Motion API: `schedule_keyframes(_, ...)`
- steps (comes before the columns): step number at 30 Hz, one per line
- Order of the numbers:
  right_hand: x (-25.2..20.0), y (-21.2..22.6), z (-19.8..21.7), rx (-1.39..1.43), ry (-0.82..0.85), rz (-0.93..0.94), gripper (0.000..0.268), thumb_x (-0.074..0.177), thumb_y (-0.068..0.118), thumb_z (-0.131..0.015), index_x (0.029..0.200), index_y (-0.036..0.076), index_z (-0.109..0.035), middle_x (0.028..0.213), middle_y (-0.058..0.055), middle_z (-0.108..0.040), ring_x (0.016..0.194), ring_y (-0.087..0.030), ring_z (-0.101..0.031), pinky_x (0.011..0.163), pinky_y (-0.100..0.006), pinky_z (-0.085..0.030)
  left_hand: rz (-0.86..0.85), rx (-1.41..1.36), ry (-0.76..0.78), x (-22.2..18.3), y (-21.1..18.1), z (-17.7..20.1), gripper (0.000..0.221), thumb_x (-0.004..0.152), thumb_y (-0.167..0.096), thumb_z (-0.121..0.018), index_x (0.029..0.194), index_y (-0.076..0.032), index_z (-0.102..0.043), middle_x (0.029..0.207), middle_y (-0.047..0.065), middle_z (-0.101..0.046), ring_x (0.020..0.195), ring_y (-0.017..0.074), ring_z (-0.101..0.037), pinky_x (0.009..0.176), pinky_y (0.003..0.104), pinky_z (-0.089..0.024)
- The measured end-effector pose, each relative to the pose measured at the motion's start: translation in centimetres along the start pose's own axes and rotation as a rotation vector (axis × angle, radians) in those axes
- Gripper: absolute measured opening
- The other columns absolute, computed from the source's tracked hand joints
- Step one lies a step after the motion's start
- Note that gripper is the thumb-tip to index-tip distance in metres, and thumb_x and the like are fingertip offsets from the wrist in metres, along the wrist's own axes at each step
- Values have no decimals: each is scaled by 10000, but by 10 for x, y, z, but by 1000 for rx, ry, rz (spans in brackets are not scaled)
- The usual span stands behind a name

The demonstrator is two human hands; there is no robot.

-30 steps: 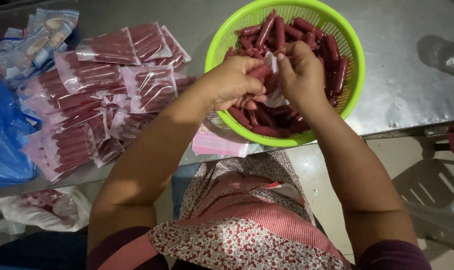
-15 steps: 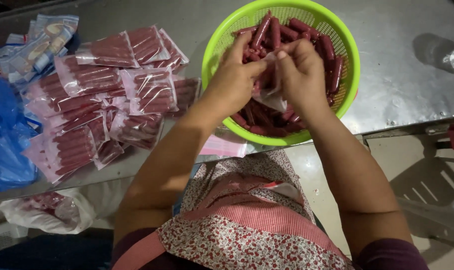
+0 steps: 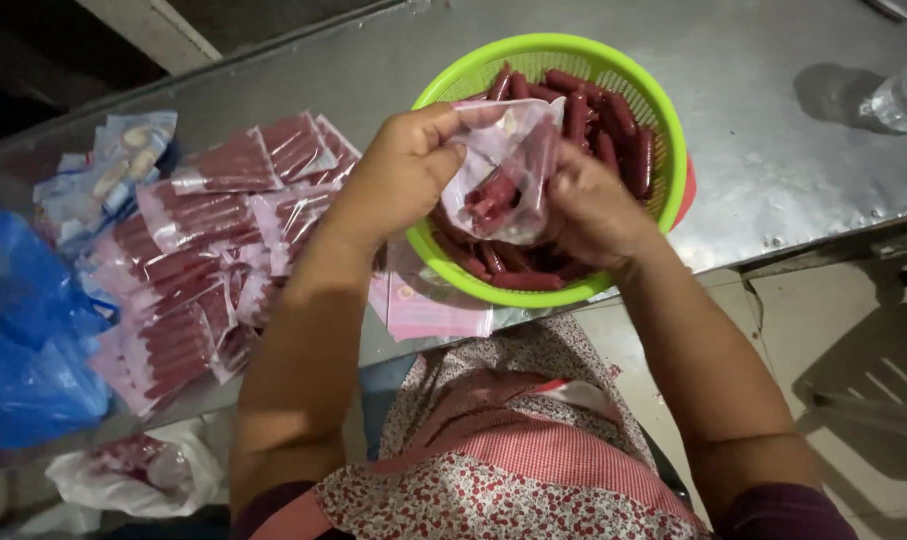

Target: The person places sausages from a green basket into plastic bags by hand and stacks the filled bags on a metal surface.

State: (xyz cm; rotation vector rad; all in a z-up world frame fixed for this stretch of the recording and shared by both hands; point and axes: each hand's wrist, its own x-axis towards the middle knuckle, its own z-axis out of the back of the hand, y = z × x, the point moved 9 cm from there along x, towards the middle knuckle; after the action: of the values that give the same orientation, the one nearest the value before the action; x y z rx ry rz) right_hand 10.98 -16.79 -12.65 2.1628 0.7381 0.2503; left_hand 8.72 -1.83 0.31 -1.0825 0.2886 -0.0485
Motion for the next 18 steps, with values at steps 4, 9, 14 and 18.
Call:
schedule_keyframes(4, -1, -10, -20, 181, 110, 68, 580, 751, 306, -954, 1196, 56, -679, 1128, -104, -758, 1051, -232, -724, 1032, -447, -563, -298, 10, 226, 4, -8, -8, 542, 1001, -305, -540, 1499, -126, -425, 1538, 174, -489, 1283, 287, -601, 1080, 479, -481)
schedule_keyframes(9, -6, -5, -23, 41, -152, 109, 845, 625, 592, -847, 1251, 72, -619, 1185, -188, -735, 1142, -356, -718, 1067, -507, -576, -467, -51, 486, -19, -19, -17, 797, 981, -378, -589, 1561, 21, -217, 1513, 256, -470, 1274, 314, -627, 1081, 376, -588)
schedule_keyframes(14, 4, -18, -13, 191, -193, 221, 672, 784, 420, -806, 1328, 97, -577, 1092, -169, -723, 911, -299, -743, 787, -457, -652, -395, -186, 400, -16, 7, -19, 665, 959, -92, -661, 1536, 0, -344, 1620, 197, -350, 1335, 172, -493, 1101, 267, -469)
schedule_keyframes(18, 15, -21, -6, 211, -185, 332, 393, 882, 145, -819, 1219, 61, -634, 1075, -178, -745, 930, -348, -774, 777, -536, -661, -372, -187, 217, -10, 20, -6, 513, 985, 50, -592, 1484, 30, -475, 1442, 173, -583, 1186, 135, -545, 997, 311, -525)
